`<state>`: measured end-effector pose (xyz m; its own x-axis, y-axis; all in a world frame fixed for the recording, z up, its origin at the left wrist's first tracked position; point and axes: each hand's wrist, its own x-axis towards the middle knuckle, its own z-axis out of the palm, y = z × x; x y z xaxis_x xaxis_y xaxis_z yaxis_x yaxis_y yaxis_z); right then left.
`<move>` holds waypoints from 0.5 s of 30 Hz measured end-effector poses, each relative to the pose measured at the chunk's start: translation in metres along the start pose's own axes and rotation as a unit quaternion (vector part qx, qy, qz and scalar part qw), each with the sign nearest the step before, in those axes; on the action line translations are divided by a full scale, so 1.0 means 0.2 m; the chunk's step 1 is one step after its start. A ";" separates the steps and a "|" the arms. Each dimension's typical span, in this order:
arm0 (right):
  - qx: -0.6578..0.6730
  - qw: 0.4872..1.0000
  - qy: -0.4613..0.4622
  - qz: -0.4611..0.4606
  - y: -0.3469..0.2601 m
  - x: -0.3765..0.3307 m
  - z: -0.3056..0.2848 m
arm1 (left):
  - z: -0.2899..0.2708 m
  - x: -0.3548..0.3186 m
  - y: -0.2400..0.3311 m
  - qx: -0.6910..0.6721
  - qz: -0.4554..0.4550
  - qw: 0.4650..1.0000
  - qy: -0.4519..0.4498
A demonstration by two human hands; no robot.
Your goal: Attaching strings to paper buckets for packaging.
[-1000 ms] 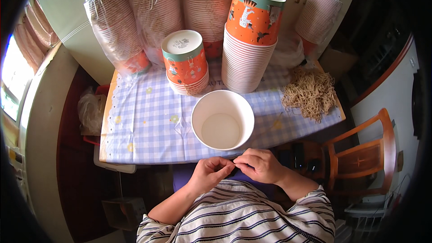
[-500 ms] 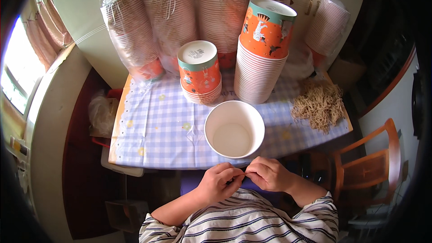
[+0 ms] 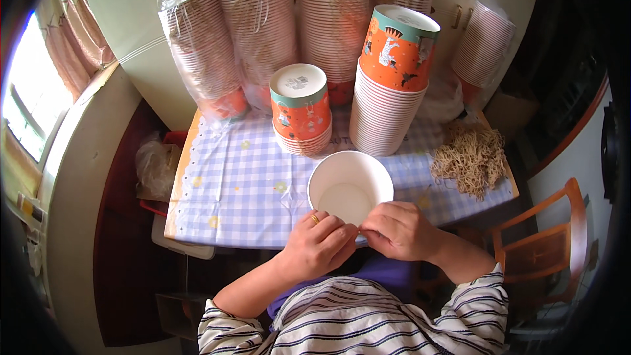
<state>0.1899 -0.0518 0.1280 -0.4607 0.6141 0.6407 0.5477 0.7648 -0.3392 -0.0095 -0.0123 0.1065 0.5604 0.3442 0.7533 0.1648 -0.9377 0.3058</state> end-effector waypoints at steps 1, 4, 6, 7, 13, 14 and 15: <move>0.004 1.000 -0.005 -0.001 0.02 0.02 0.01 | -0.01 0.01 -0.02 0.023 0.012 1.000 -0.005; 0.065 0.995 -0.016 0.067 0.08 0.07 0.05 | -0.01 0.01 -0.09 0.068 0.001 0.998 -0.009; 0.121 0.984 -0.023 0.131 0.13 0.12 0.09 | 0.00 0.00 -0.16 0.056 -0.047 0.997 -0.020; 0.139 0.978 -0.026 0.156 0.16 0.13 0.11 | 0.00 -0.01 -0.19 0.048 -0.068 0.996 -0.026; 0.156 0.937 -0.017 0.311 0.42 0.18 0.26 | -0.01 -0.01 -0.42 -0.035 -0.307 0.951 0.006; 0.135 0.943 -0.004 0.303 0.45 0.19 0.28 | 0.00 -0.02 -0.47 -0.035 -0.333 0.942 0.009; 0.133 0.943 -0.003 0.303 0.47 0.19 0.30 | 0.00 -0.02 -0.51 -0.037 -0.332 0.943 0.009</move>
<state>0.1821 0.0558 0.0785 -0.1236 0.9553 0.2687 0.5173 0.2931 -0.8041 -0.0274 0.0817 0.0723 0.3394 0.8552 0.3916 0.4175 -0.5100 0.7520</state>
